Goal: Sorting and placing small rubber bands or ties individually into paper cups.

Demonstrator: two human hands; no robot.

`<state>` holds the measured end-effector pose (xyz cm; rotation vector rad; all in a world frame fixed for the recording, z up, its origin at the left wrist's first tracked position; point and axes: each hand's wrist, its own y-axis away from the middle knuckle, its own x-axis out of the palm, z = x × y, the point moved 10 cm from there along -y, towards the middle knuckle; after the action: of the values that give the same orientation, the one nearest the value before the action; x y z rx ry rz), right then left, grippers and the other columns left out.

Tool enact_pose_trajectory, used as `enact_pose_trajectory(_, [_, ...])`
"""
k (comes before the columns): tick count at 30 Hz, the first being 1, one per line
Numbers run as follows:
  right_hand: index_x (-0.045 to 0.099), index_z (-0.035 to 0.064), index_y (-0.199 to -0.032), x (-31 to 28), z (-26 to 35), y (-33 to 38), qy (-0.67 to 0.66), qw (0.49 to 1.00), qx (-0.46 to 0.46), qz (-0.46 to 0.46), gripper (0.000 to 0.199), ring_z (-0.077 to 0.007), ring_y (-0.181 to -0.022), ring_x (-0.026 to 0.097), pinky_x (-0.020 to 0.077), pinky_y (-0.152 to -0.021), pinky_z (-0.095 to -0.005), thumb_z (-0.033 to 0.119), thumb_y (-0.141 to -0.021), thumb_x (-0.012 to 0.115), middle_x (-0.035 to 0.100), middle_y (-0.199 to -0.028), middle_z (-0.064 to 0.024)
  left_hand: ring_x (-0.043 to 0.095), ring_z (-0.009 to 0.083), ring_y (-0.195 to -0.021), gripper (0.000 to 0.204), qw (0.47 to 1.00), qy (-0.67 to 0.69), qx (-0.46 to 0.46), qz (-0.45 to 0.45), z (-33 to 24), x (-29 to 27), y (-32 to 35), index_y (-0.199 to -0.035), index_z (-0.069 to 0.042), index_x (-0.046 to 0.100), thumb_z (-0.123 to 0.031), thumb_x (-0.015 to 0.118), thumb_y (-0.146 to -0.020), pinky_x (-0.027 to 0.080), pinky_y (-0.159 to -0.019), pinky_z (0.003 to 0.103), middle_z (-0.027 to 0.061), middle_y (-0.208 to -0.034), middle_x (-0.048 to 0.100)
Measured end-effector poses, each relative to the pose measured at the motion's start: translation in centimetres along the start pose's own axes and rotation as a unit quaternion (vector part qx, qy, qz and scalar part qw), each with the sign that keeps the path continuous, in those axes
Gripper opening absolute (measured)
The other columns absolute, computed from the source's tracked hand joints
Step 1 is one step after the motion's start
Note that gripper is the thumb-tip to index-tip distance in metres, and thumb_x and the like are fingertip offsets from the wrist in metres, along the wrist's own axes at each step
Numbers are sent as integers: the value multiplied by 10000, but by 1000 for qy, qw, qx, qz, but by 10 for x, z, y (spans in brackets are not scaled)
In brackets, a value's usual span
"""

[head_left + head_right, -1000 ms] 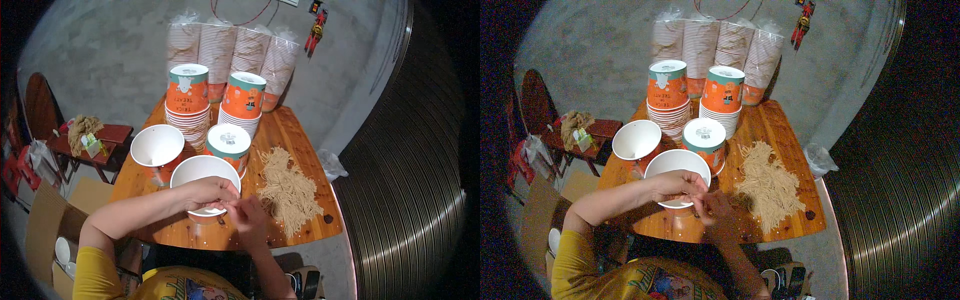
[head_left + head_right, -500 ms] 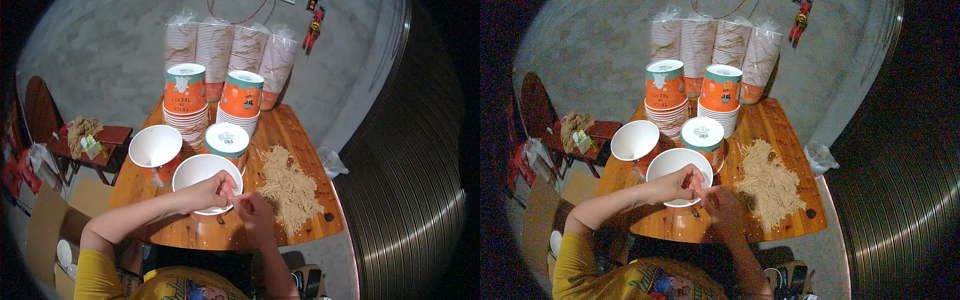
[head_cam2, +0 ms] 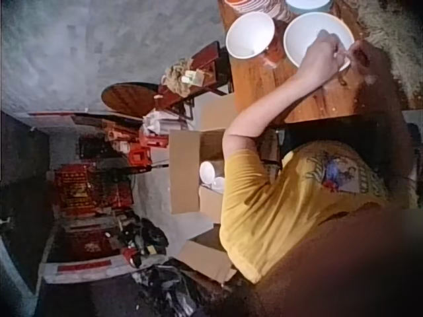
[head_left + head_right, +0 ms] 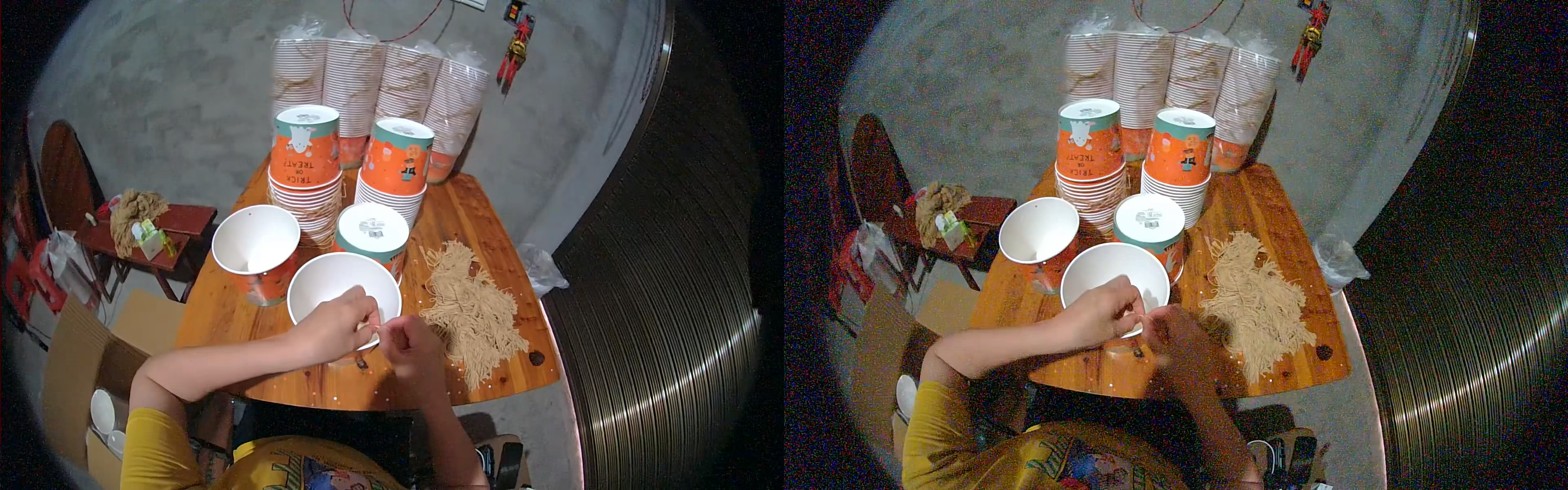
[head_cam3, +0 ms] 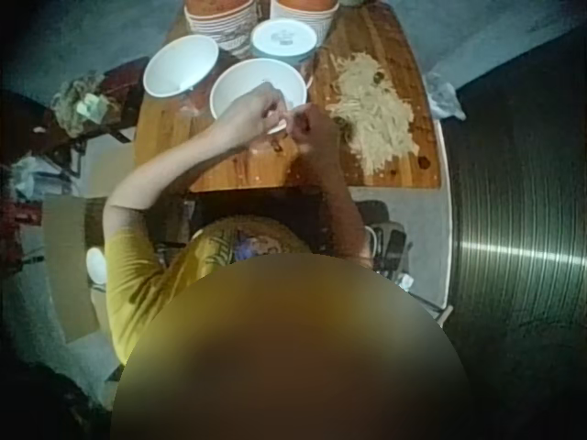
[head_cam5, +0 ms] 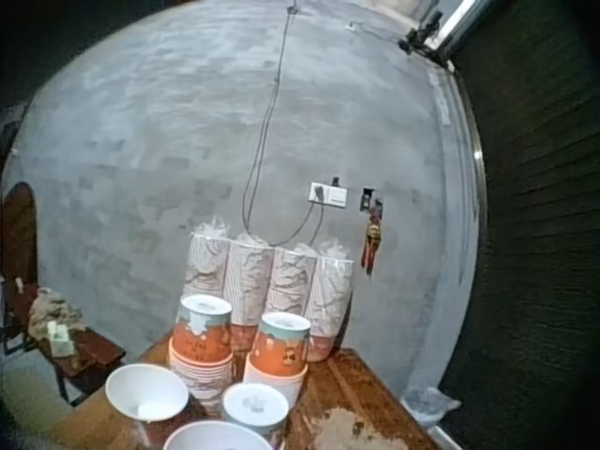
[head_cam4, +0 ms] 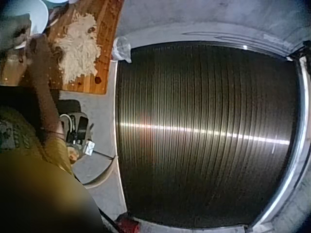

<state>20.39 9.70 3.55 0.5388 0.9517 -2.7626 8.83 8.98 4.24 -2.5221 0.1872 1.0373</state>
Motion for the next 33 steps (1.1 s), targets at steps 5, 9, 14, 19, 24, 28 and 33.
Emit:
enact_pose_trajectory(5, [573, 58, -777, 1, 2, 0, 34, 999, -12, 5, 122, -109, -496, 407, 351, -467, -270, 85, -775, 692, 446, -589, -23, 608, 243, -716, 110, 996, 60, -67, 15, 17, 7, 1, -855, -12, 544, -113, 580, -830, 478, -665, 348, 116, -768, 605])
enact_pose_trajectory(9, [571, 60, -783, 1, 3, 1, 31, 999, -29, 4, 127, -111, -490, 415, 351, -464, -272, 86, -778, 695, 456, -591, -26, 614, 203, -728, 109, 981, 143, -122, 40, 29, 14, 1, -865, -11, 537, -106, 582, -839, 481, -676, 312, 109, -774, 621])
enact_pose_trajectory(14, [567, 60, -794, 1, -2, 4, -5, 1000, -5, 8, 125, -96, -490, 411, 344, -462, -266, 77, -783, 691, 455, -591, -14, 590, 153, -748, 93, 971, 186, -144, 47, 35, 19, 1, -859, -13, 537, -77, 594, -824, 469, -684, 284, 86, -789, 608])
enact_pose_trajectory(19, [564, 60, -794, 1, -2, 5, -28, 999, 18, 9, 118, -82, -503, 402, 335, -465, -261, 60, -788, 682, 447, -598, -5, 549, 124, -746, 90, 960, 220, -164, 56, 37, 21, 1, -861, -23, 544, -55, 608, -807, 452, -680, 257, 51, -799, 583])
enact_pose_trajectory(24, [562, 58, -796, 1, -6, 6, -25, 1000, 10, 2, 107, -80, -524, 398, 339, -478, -253, 47, -792, 669, 443, -622, -1, 532, 107, -736, 96, 962, 224, -150, 51, 38, 22, 0, -878, -21, 557, -57, 615, -810, 447, -674, 245, 39, -786, 571])
enact_pose_trajectory(28, [559, 57, -795, 1, -5, 5, -31, 999, 7, 0, 106, -81, -525, 402, 345, -482, -250, 39, -790, 664, 448, -622, 1, 532, 104, -729, 100, 963, 218, -149, 53, 36, 21, 1, -884, -16, 561, -57, 616, -811, 448, -674, 246, 37, -785, 572])
enact_pose_trajectory(33, [554, 56, -795, 3, -6, 5, -33, 999, 11, 6, 106, -80, -532, 418, 352, -487, -247, 26, -789, 656, 457, -630, -2, 528, 93, -714, 80, 964, 224, -138, 35, 34, 19, 1, -860, -15, 544, -46, 604, -816, 446, -660, 237, 26, -769, 563])
